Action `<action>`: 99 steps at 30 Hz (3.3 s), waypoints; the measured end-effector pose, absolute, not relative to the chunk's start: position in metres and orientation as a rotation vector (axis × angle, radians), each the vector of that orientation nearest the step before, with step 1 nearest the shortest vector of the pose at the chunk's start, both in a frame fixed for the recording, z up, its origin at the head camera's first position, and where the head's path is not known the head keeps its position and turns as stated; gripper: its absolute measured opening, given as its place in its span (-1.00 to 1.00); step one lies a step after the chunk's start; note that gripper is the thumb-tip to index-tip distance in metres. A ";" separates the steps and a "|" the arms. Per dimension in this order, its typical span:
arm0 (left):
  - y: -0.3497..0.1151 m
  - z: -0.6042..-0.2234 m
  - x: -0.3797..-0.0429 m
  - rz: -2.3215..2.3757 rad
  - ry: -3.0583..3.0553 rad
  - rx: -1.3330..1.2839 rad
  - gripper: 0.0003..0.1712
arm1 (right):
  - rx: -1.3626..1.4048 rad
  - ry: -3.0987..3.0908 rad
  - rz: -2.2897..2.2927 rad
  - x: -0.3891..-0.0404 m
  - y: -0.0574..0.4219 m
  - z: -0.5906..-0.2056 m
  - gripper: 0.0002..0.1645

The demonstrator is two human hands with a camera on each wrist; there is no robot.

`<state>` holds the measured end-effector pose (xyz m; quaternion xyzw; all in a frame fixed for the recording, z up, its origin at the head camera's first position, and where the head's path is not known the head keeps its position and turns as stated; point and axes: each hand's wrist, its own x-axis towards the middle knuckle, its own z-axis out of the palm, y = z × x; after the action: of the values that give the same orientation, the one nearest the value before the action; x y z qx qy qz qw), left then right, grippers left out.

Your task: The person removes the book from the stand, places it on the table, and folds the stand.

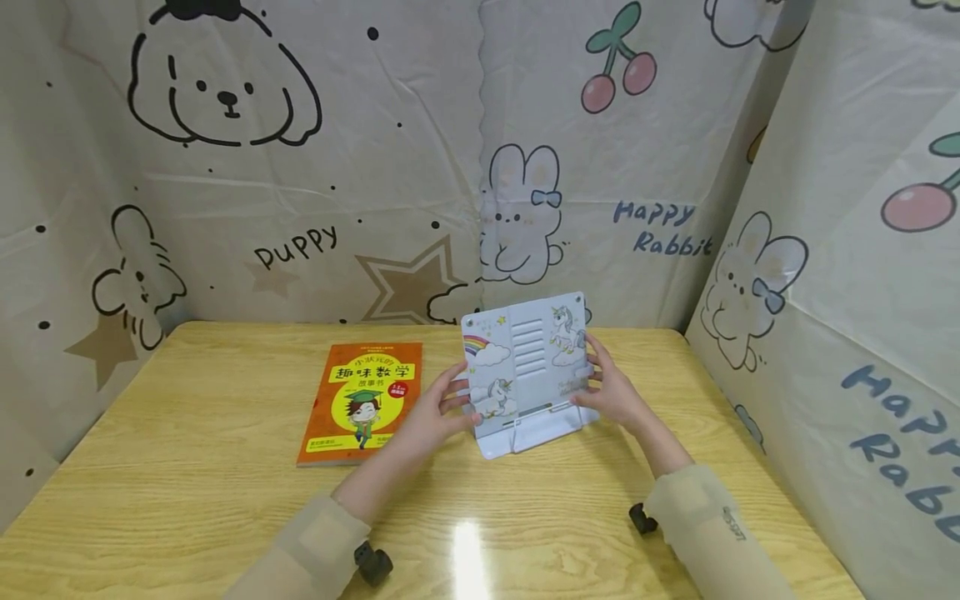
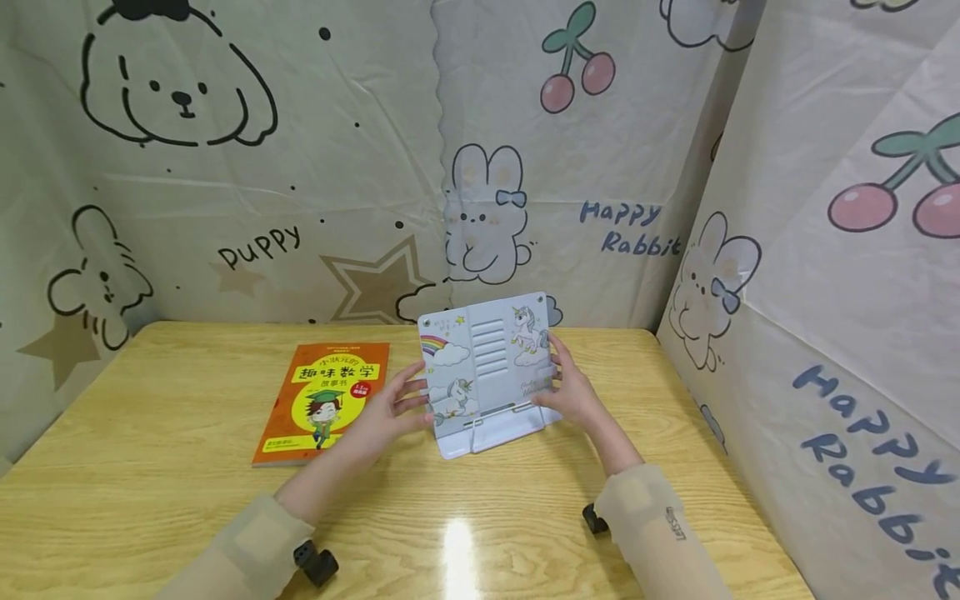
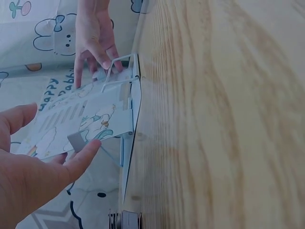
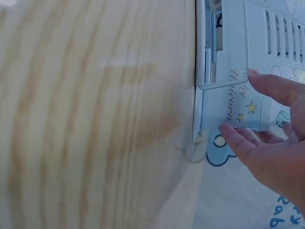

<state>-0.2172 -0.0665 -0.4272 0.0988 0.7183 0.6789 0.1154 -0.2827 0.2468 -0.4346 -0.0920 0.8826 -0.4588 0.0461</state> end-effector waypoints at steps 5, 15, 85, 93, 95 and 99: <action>-0.067 -0.428 -0.215 1.979 2.118 0.302 -0.10 | -0.319 2.674 -1.396 -0.285 0.247 -0.434 0.32; -0.066 -0.428 -0.208 1.992 2.090 0.354 -0.07 | -0.451 2.618 -1.442 -0.289 0.251 -0.435 0.31; -0.066 -0.406 -0.191 1.917 2.412 0.388 0.00 | -0.371 2.792 -1.291 -0.292 0.233 -0.426 0.02; -0.075 -0.392 -0.218 1.815 2.492 0.481 -0.05 | -0.278 2.922 -1.335 -0.271 0.214 -0.422 0.03; -0.074 -0.391 -0.225 1.813 2.465 0.519 -0.06 | -0.281 2.939 -1.352 -0.267 0.210 -0.422 0.06; -0.072 -0.389 -0.233 1.823 2.410 0.604 -0.07 | -0.302 2.942 -1.402 -0.257 0.201 -0.424 0.14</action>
<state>-0.2332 -0.0717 -0.3892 0.1960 0.7816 0.5914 0.0300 -0.2568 0.2005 -0.4236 -0.0919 0.8969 -0.4275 -0.0655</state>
